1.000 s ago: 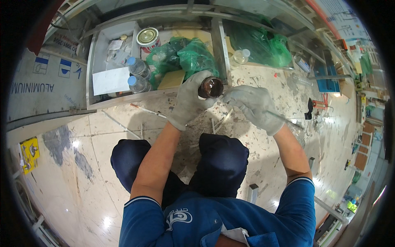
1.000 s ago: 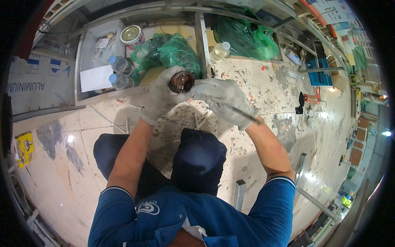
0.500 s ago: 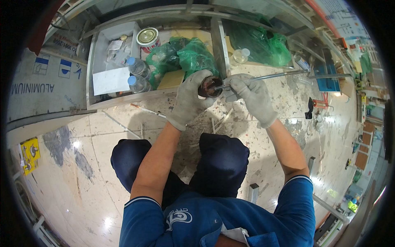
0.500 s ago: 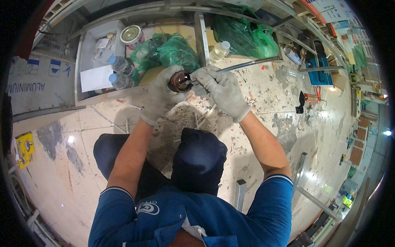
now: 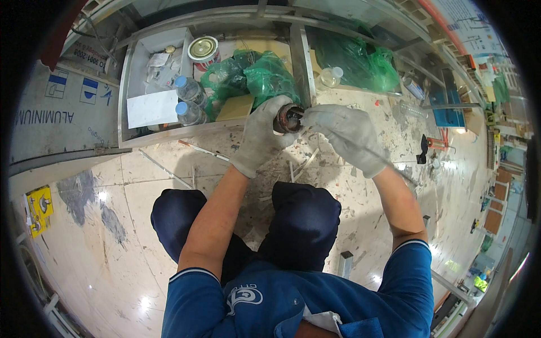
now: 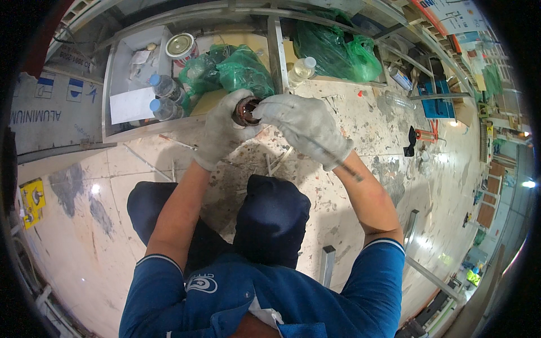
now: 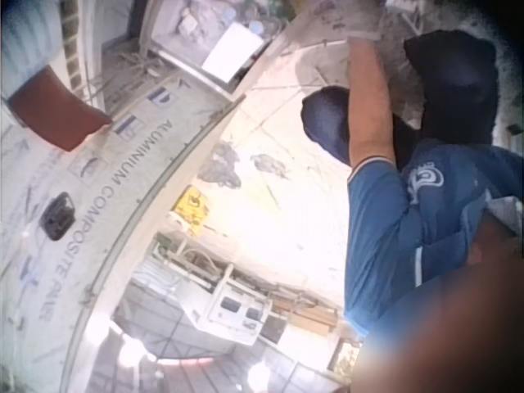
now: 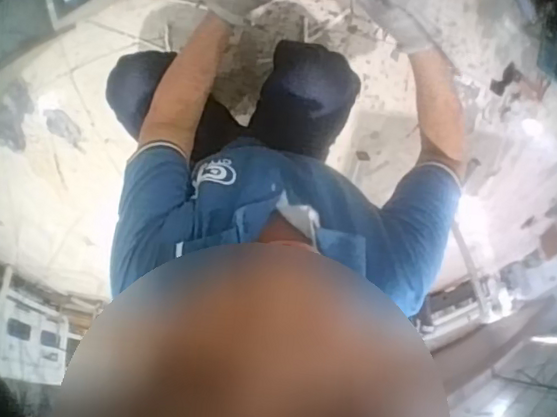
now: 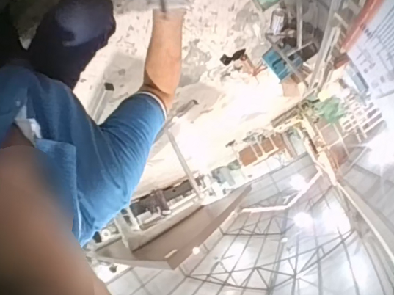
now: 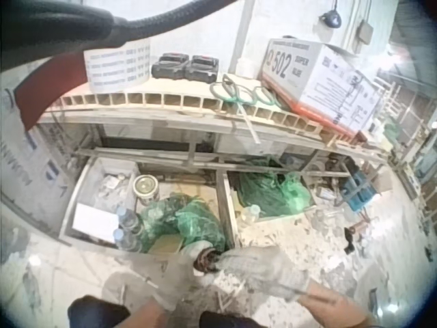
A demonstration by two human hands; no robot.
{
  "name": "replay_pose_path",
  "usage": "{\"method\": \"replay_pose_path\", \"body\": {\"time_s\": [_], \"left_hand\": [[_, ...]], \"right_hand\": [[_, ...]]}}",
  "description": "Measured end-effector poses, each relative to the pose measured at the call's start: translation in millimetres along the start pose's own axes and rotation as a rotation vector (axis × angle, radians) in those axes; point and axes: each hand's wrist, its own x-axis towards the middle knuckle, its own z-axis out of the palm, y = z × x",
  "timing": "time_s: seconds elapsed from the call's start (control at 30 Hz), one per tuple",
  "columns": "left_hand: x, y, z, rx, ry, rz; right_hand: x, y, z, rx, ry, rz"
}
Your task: The person sits on the floor and uses a thin metal rod to scrape the inside of a short metal pipe. They repeatedly insert the rod, rotate it, and withdraw it to remove dark residue from the pipe's interior.
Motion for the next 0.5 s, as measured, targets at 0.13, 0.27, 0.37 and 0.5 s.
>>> {"method": "replay_pose_path", "body": {"time_s": [0.13,0.27,0.37,0.5], "left_hand": [[0.7,-0.5,-1.1,0.014,-0.009,-0.005],[-0.9,-3.0,0.3,0.044,0.026,0.1],[-0.7,-5.6,3.4,0.03,0.026,0.133],[-0.2,-7.8,5.8,0.026,0.049,0.151]], "right_hand": [[-2.4,-2.5,-2.1,-0.099,-0.083,-0.034],[-7.0,-8.8,-4.5,0.098,-0.142,0.144],[-5.9,-7.8,-2.9,0.284,-0.099,0.319],[-2.7,0.7,0.3,0.244,0.037,0.114]]}}
